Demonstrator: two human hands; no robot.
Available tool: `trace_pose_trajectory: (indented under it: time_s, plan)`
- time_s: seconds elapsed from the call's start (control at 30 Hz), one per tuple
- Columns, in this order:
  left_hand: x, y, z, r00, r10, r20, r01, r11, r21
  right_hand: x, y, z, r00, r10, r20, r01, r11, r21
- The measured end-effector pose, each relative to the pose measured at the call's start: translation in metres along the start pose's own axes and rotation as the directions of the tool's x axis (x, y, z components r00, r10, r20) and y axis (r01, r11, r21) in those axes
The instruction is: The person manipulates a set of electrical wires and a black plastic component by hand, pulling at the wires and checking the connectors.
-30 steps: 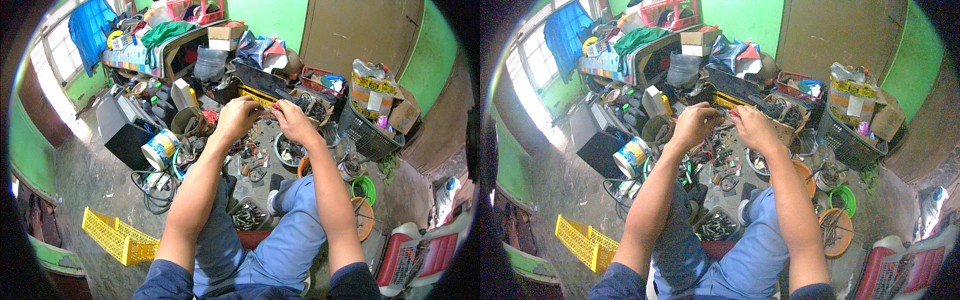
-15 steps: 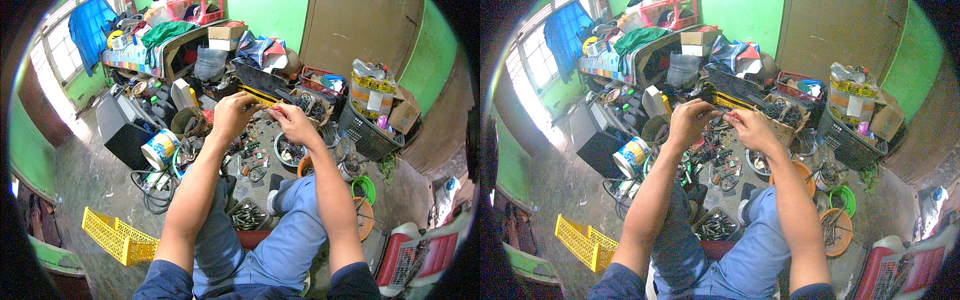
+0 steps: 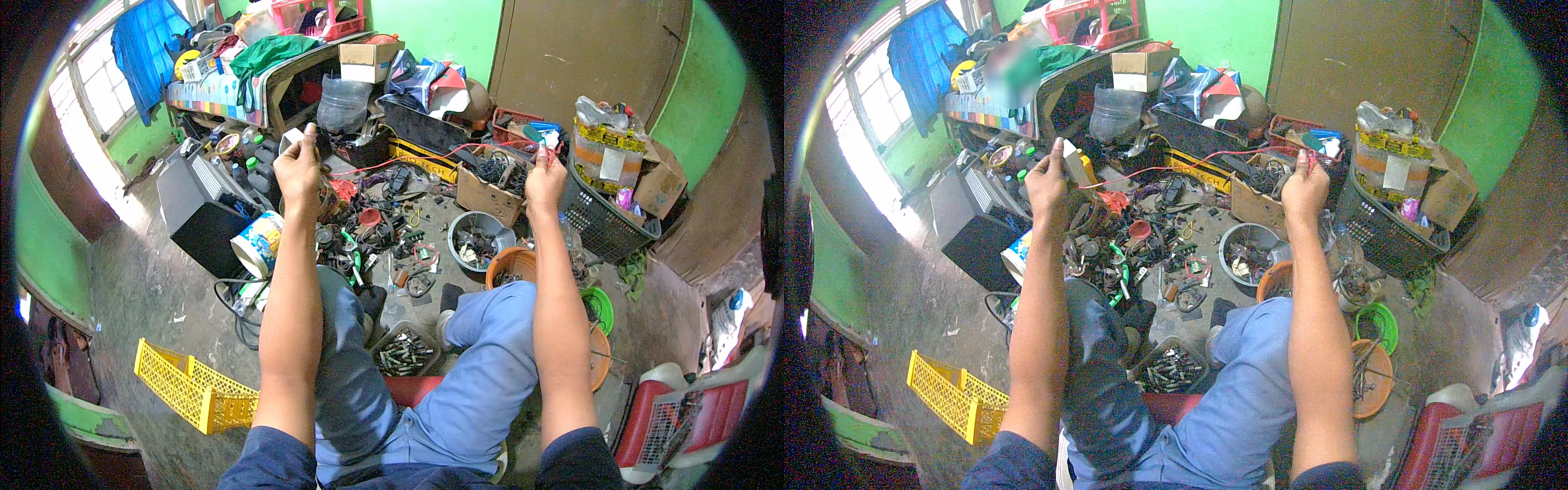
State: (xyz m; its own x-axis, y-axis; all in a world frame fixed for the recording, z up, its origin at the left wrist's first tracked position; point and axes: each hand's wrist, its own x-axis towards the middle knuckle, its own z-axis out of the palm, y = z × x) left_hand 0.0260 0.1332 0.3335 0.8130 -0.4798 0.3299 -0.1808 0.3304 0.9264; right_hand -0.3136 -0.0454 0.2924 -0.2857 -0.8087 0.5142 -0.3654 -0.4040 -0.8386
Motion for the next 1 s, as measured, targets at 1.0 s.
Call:
trace_pose_trajectory:
  time_s: [1.0]
  plan:
    - [-0.086, 0.007, 0.078, 0.794, 0.289, 0.535, -0.429, 0.89, 0.155, -0.072, -0.055, 0.061, 0.844, 0.182, 0.504, -0.418, 0.813, 0.406]
